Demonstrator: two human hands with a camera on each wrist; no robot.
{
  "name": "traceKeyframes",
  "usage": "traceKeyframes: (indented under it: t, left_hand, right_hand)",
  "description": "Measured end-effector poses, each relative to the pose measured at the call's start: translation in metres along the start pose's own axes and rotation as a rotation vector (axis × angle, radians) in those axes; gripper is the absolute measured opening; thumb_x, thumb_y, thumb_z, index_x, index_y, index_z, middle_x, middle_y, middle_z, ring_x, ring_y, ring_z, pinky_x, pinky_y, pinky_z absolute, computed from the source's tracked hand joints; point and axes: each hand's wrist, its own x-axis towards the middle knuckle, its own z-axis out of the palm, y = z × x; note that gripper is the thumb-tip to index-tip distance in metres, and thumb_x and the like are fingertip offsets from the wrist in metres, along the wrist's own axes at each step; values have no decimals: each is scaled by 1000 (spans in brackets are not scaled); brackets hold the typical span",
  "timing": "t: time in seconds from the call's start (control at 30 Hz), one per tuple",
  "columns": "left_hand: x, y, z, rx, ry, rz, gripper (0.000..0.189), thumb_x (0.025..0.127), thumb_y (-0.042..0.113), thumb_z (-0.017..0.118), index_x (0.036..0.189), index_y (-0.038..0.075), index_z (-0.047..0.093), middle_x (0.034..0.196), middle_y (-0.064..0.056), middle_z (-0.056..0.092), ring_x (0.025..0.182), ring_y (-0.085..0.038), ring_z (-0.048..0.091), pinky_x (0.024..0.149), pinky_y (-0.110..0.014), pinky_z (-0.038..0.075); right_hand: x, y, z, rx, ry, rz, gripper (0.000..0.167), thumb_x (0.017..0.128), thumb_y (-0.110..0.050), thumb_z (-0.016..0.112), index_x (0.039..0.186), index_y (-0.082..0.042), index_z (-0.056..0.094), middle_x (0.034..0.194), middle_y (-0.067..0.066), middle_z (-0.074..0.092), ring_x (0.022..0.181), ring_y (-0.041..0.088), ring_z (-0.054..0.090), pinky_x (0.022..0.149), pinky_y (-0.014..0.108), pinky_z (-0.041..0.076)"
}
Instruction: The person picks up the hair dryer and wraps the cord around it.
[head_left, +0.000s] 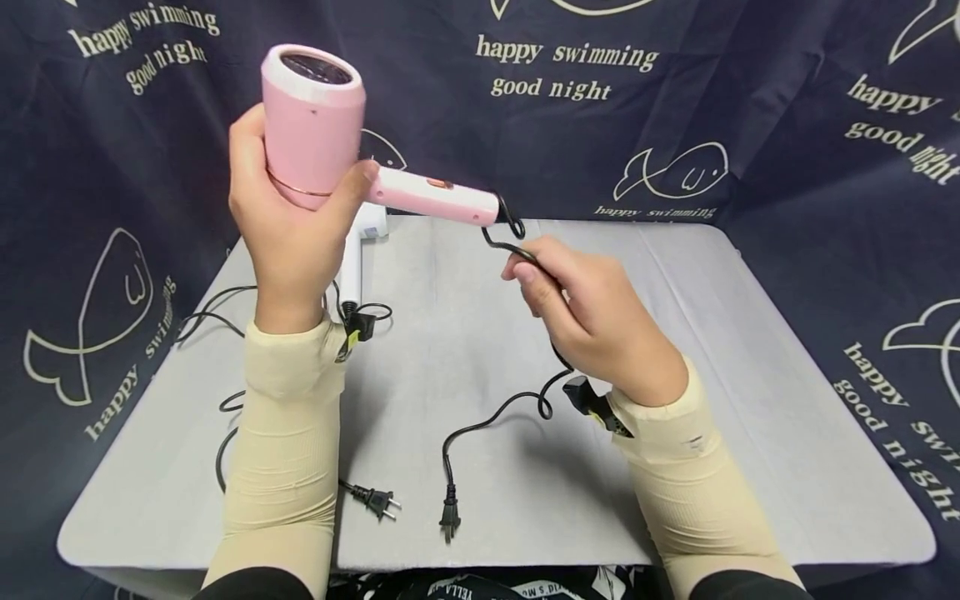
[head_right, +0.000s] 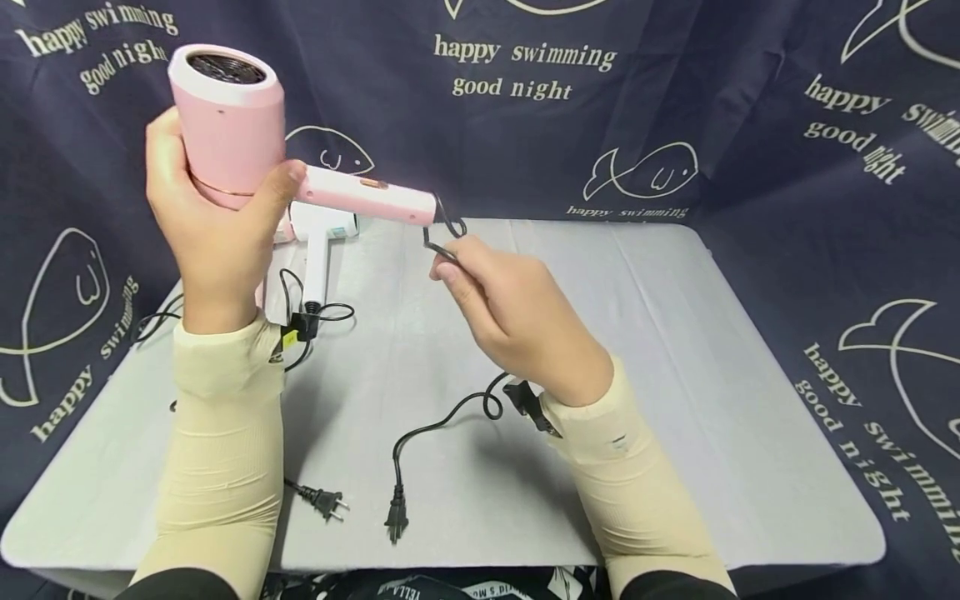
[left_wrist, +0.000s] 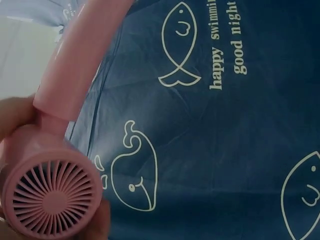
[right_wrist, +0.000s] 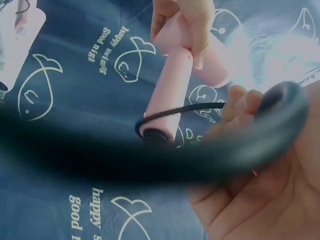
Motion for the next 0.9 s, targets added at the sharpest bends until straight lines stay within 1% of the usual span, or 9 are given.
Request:
traceKeyframes:
  t: [0.17, 0.3, 0.43, 0.5, 0.6, 0.73, 0.83, 0.9]
  left_hand:
    - [-1, 5, 1, 59, -43, -43, 51, 68, 13, 83, 117, 9, 68, 102, 2, 67, 96, -16, 59, 84, -27, 44]
    - [-2, 8, 0, 101, -98, -67, 50, 66, 14, 83, 114, 10, 70, 98, 3, 68, 92, -15, 59, 80, -26, 44]
    - [-4, 9, 0, 96, -151, -65, 45, 65, 15, 83, 109, 10, 71, 93, 3, 67, 88, -17, 59, 76, -26, 44]
    - [-5, 9, 0, 86, -168, -69, 42, 65, 16, 82, 105, 9, 71, 90, 4, 66, 85, -17, 58, 75, -27, 44]
    - [-7, 10, 1, 72, -186, -92, 40, 65, 18, 82, 102, 9, 72, 86, 8, 64, 83, -17, 58, 74, -27, 43]
    - [-9, 10, 3, 25, -202, -105, 40, 65, 19, 82, 101, 7, 71, 86, 6, 64, 84, -18, 58, 74, -28, 43]
    - [-8, 5, 4, -31, -203, -97, 40, 65, 19, 82, 102, 6, 71, 90, 4, 66, 87, -20, 60, 76, -29, 45]
    - [-6, -2, 4, -54, -200, -67, 42, 66, 21, 82, 104, 7, 71, 92, 4, 66, 89, -21, 61, 78, -29, 46]
  right_hand:
    - [0, 4, -11, 16, 89, -6, 13, 103, -8, 58, 104, -3, 69, 69, -6, 55, 62, 1, 50, 60, 18, 42]
    - [1, 8, -19, 45, 162, -4, 11, 101, -9, 62, 100, 1, 68, 68, -4, 55, 60, 1, 49, 58, 18, 42]
    - [1, 13, -24, 83, 221, 39, 12, 100, -8, 65, 98, 4, 66, 65, -3, 54, 59, 4, 49, 58, 21, 42]
    - [1, 15, -24, 109, 241, 73, 12, 99, -8, 66, 97, 4, 66, 64, -1, 56, 57, 6, 51, 57, 22, 45]
    - [0, 18, -24, 151, 241, 129, 12, 98, -10, 68, 97, 3, 66, 68, 2, 60, 56, 11, 57, 58, 23, 51]
    - [1, 21, -20, 228, 202, 218, 11, 99, -12, 67, 98, 0, 67, 73, 5, 63, 54, 17, 61, 57, 28, 56]
    - [1, 23, -17, 271, 162, 292, 11, 101, -15, 66, 99, -4, 67, 74, 5, 61, 50, 19, 60, 52, 31, 55]
    - [2, 24, -14, 279, 124, 328, 12, 102, -19, 64, 99, -7, 68, 73, 5, 58, 47, 20, 57, 47, 32, 53]
